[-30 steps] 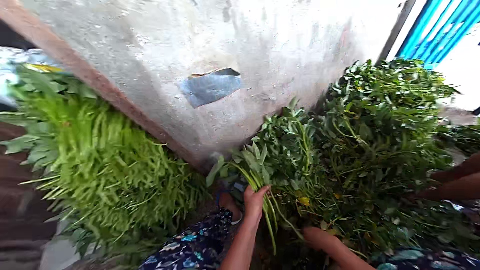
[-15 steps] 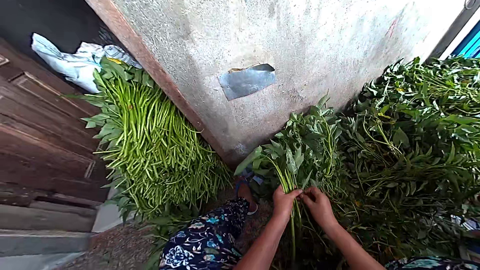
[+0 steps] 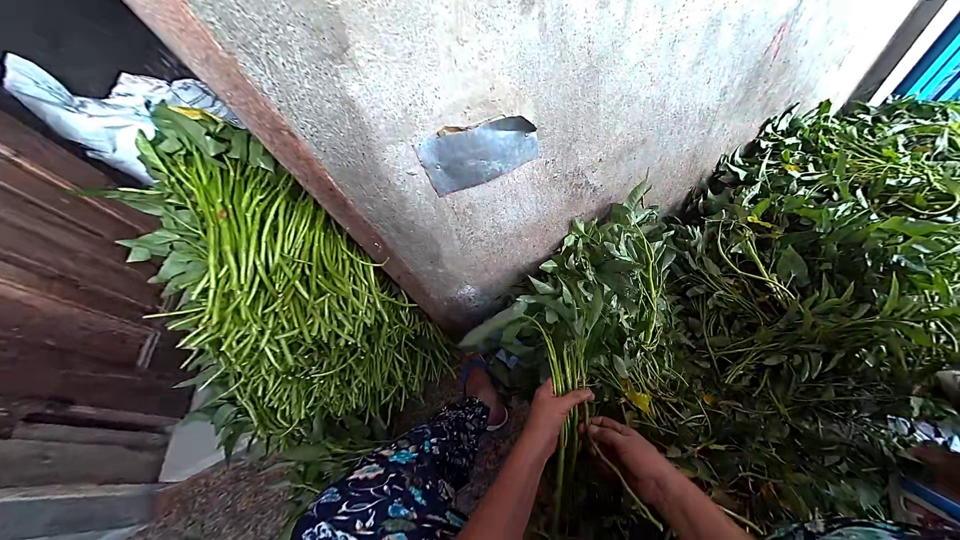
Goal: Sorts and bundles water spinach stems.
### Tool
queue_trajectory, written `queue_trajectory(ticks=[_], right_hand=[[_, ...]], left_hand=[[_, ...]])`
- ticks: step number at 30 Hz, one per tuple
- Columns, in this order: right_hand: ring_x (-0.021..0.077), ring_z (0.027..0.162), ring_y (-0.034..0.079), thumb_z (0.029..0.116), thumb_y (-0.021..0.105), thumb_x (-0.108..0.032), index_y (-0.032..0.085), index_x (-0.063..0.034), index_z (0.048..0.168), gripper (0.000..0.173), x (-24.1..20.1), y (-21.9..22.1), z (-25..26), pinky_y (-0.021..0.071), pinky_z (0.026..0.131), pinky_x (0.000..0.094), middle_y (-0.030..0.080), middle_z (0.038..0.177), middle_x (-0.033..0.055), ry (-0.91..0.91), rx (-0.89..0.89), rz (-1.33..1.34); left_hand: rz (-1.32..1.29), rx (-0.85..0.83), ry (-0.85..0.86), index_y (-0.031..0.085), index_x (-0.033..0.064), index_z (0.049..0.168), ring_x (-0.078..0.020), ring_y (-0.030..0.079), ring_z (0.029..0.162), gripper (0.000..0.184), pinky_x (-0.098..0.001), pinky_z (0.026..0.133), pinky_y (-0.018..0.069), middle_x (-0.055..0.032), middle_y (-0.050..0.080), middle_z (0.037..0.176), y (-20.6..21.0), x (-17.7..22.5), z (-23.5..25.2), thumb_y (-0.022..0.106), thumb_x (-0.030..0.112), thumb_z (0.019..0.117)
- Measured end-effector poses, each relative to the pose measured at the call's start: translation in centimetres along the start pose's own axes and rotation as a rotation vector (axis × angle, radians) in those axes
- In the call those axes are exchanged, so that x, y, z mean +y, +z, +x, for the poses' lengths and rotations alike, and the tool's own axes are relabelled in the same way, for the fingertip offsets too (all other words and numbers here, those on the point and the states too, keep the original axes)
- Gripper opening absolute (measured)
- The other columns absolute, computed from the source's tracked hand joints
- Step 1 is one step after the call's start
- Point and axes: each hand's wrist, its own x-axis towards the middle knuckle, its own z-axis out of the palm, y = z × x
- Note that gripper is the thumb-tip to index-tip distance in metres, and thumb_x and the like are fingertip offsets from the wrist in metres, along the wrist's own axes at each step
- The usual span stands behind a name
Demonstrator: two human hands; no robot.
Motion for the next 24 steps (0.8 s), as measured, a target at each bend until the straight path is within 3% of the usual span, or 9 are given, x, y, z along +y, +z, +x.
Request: queue_trajectory(ticks=[2,4,7,9,13,17,20,23,24], right_hand=[[0.0083,0.061,0.052,0.1108,0.041,-0.031,0.063,-0.0123,0.111,0.028,0.2,0.3,0.1,0.0463,0.058,0.0250,0.057,0.077,-0.0027,0.139,-0.038,0.187],[0.0073,0.060,0.050,0.1121,0.035,-0.035,0.058,-0.0143,0.100,0.033,0.1,0.3,0.3,0.0470,0.060,0.0243,0.053,0.074,-0.0046,0.137,-0.098,0.256],[0.0070,0.058,0.051,0.1115,0.042,-0.028,0.059,-0.0076,0.094,0.032,-0.4,0.7,0.1,0.0478,0.057,0.0233,0.055,0.073,-0.0027,-0.027,-0.043,0.044],[0.0049,0.057,0.052,0.1093,0.047,-0.027,0.061,-0.0080,0.089,0.031,-1.0,1.3,-0.5,0.0473,0.056,0.0218,0.056,0.071,-0.0045,-0.090,-0.017,-0.144],[0.0047,0.068,0.055,0.1078,0.049,-0.032,0.065,-0.0079,0.096,0.032,-0.9,0.3,-1.7,0.0489,0.065,0.0243,0.059,0.080,-0.0045,-0.104,-0.041,-0.418],[0.0091,0.066,0.051,0.1094,0.043,-0.036,0.066,-0.0038,0.105,0.039,-1.6,-1.7,-3.4,0.0464,0.063,0.0294,0.056,0.081,0.0005,-0.015,-0.083,-0.687],[0.0115,0.071,0.054,0.1092,0.042,-0.032,0.066,-0.0022,0.098,0.040,-1.9,-2.5,-3.5,0.0471,0.069,0.0321,0.058,0.080,0.0030,-0.133,-0.033,-0.853],[0.0285,0.086,0.069,0.1068,0.045,-0.028,0.069,0.0024,0.093,0.041,-2.0,-0.9,-3.3,0.0560,0.080,0.0472,0.069,0.091,0.0160,-0.364,0.156,-1.200],[0.0328,0.092,0.071,0.1059,0.045,-0.027,0.069,0.0026,0.095,0.040,-2.0,-0.6,-2.9,0.0569,0.082,0.0509,0.071,0.097,0.0185,-0.350,0.190,-1.333]], left_hand=[[-0.003,0.032,-0.003,0.059,-0.0046,0.124,-0.0221,0.071,0.085,0.045,-0.0357,0.076,0.0613,-0.0157,0.072,0.101,-0.1,-0.3,0.1,0.080,0.004,0.0852],[-0.027,0.089,0.008,0.059,-0.0059,0.122,-0.0229,0.071,0.083,0.043,-0.0361,0.074,0.0613,-0.0169,0.071,0.098,-0.1,-0.1,0.3,0.080,0.001,0.0844],[-0.083,0.216,0.033,0.058,-0.0075,0.118,-0.0224,0.070,0.072,0.039,-0.0341,0.066,0.0606,-0.0171,0.071,0.089,0.0,0.3,0.4,0.078,-0.003,0.0852],[-0.125,0.283,0.064,0.058,-0.0085,0.116,-0.0219,0.068,0.066,0.036,-0.0331,0.062,0.0598,-0.0176,0.070,0.086,-0.3,0.5,0.7,0.077,-0.005,0.0856],[-0.145,0.401,0.133,0.059,-0.0073,0.117,-0.0224,0.067,0.066,0.037,-0.0348,0.061,0.0601,-0.0175,0.069,0.087,-2.1,0.8,1.6,0.078,-0.003,0.0851],[-0.109,0.505,0.181,0.060,-0.0042,0.119,-0.0224,0.068,0.069,0.040,-0.0361,0.063,0.0600,-0.0168,0.069,0.094,-3.6,1.3,2.2,0.080,-0.002,0.0843],[-0.115,0.519,0.182,0.060,-0.0061,0.116,-0.0221,0.068,0.066,0.037,-0.0359,0.061,0.0603,-0.0171,0.069,0.090,-3.0,0.8,2.8,0.079,-0.004,0.0840],[-0.145,0.571,0.160,0.058,-0.0058,0.118,-0.0181,0.068,0.068,0.034,-0.0329,0.064,0.0590,-0.0136,0.069,0.087,-4.2,1.0,3.3,0.075,-0.002,0.0882],[-0.173,0.605,0.164,0.057,-0.0045,0.120,-0.0172,0.068,0.070,0.036,-0.0324,0.065,0.0588,-0.0125,0.069,0.089,-5.1,1.3,3.4,0.074,-0.002,0.0889]])
